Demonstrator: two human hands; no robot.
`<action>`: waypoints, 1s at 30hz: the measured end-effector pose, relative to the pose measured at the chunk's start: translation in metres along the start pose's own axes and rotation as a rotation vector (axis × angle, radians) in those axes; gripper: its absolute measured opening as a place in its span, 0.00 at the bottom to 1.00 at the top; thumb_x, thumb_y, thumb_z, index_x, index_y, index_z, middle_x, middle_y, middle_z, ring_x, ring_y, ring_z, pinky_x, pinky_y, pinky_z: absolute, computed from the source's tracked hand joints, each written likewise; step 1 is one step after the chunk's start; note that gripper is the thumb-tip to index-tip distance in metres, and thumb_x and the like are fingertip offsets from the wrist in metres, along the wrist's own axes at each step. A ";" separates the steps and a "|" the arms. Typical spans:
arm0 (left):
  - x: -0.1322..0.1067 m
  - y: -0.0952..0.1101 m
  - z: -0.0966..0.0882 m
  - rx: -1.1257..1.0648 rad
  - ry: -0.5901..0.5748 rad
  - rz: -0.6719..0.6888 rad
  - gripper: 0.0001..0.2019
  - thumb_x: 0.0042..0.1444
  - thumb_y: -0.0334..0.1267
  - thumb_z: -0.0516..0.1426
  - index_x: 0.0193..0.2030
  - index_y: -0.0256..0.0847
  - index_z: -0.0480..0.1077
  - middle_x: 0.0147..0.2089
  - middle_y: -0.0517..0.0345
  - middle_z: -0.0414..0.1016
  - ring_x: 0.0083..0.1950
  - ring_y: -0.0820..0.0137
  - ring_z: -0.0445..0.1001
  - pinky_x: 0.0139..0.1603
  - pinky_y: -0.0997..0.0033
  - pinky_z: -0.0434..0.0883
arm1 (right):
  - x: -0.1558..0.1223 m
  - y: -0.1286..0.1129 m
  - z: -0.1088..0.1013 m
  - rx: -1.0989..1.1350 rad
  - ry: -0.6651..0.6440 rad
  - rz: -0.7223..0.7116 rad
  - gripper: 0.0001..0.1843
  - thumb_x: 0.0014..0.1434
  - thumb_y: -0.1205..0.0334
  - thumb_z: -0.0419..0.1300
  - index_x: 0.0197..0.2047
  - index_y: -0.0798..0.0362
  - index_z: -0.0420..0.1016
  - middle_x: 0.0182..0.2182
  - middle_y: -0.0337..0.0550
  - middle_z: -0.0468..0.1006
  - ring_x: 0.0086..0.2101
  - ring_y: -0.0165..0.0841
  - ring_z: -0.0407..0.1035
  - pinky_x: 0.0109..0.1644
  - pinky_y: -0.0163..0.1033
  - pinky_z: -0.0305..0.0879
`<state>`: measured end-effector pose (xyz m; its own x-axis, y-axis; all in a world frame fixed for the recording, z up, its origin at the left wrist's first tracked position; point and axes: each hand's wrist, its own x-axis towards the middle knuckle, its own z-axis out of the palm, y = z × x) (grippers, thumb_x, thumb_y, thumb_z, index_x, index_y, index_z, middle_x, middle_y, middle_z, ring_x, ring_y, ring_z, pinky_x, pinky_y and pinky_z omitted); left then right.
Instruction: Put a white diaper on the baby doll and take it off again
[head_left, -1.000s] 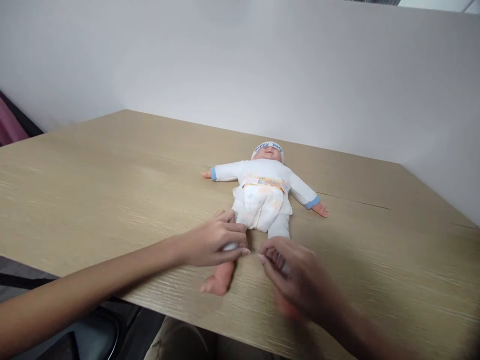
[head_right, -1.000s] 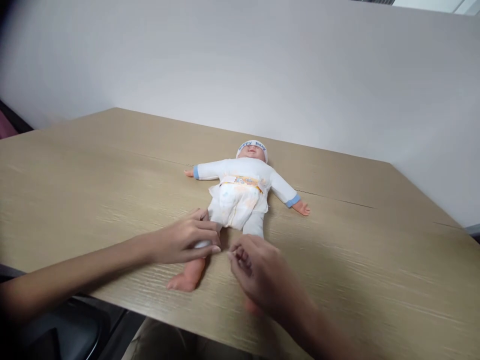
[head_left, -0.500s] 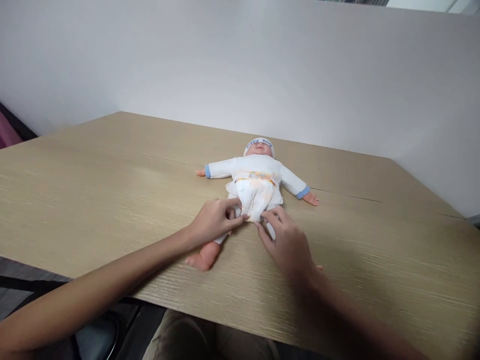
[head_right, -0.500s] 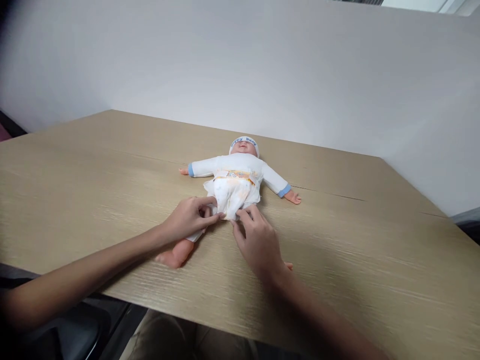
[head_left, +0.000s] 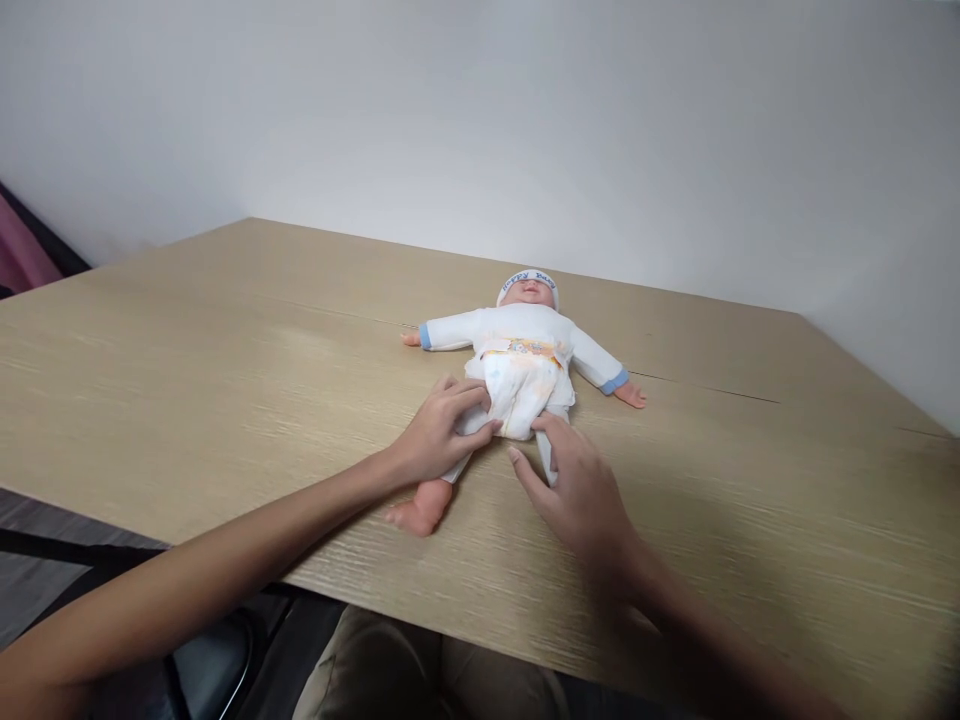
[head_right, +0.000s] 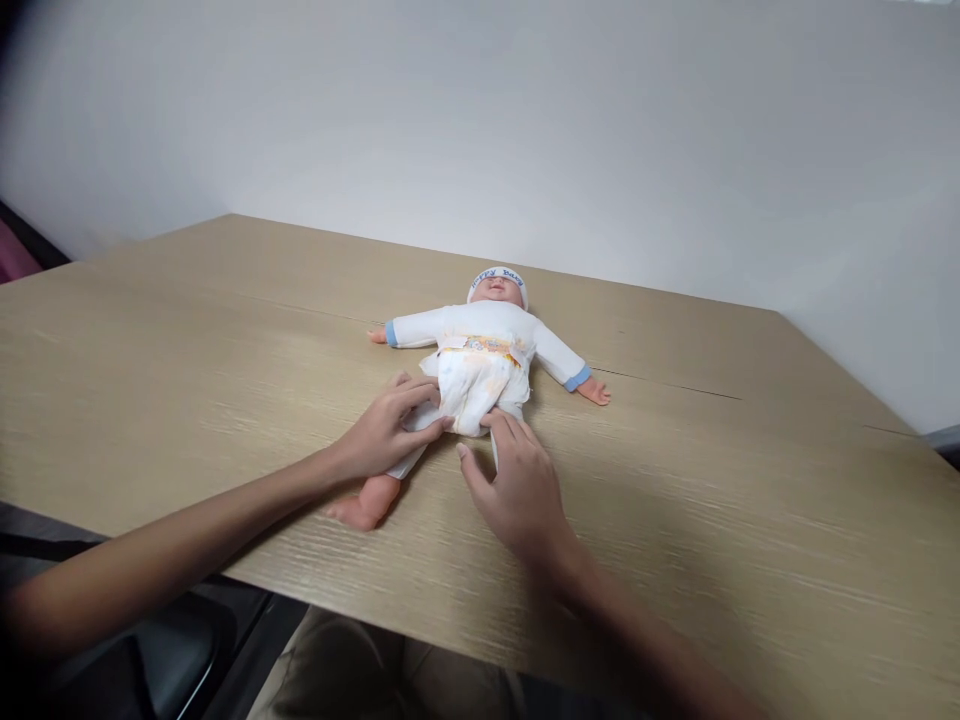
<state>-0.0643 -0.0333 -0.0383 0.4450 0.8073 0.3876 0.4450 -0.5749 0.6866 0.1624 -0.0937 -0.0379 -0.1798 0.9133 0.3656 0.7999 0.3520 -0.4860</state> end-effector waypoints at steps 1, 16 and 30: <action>0.000 -0.001 0.001 -0.011 -0.003 -0.016 0.10 0.71 0.47 0.62 0.41 0.44 0.72 0.43 0.53 0.77 0.50 0.56 0.68 0.54 0.57 0.65 | 0.001 -0.001 0.000 -0.006 -0.008 0.031 0.12 0.71 0.51 0.62 0.52 0.48 0.76 0.43 0.49 0.84 0.42 0.47 0.78 0.44 0.46 0.69; 0.004 -0.019 0.011 -0.585 0.163 -0.329 0.27 0.55 0.46 0.75 0.46 0.46 0.61 0.42 0.62 0.70 0.41 0.67 0.69 0.44 0.66 0.67 | 0.011 0.010 -0.015 0.351 0.122 0.345 0.24 0.62 0.42 0.71 0.50 0.47 0.71 0.40 0.44 0.88 0.26 0.34 0.69 0.35 0.42 0.66; 0.004 -0.006 0.003 -0.624 -0.046 -0.388 0.18 0.64 0.53 0.70 0.53 0.43 0.83 0.53 0.50 0.86 0.55 0.55 0.80 0.56 0.58 0.73 | 0.011 0.012 -0.019 0.191 0.016 0.309 0.20 0.64 0.37 0.67 0.43 0.45 0.86 0.30 0.43 0.81 0.30 0.41 0.70 0.36 0.45 0.64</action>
<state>-0.0630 -0.0273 -0.0431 0.3833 0.9232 0.0286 0.0582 -0.0551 0.9968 0.1812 -0.0833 -0.0249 0.0643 0.9797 0.1899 0.6934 0.0930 -0.7145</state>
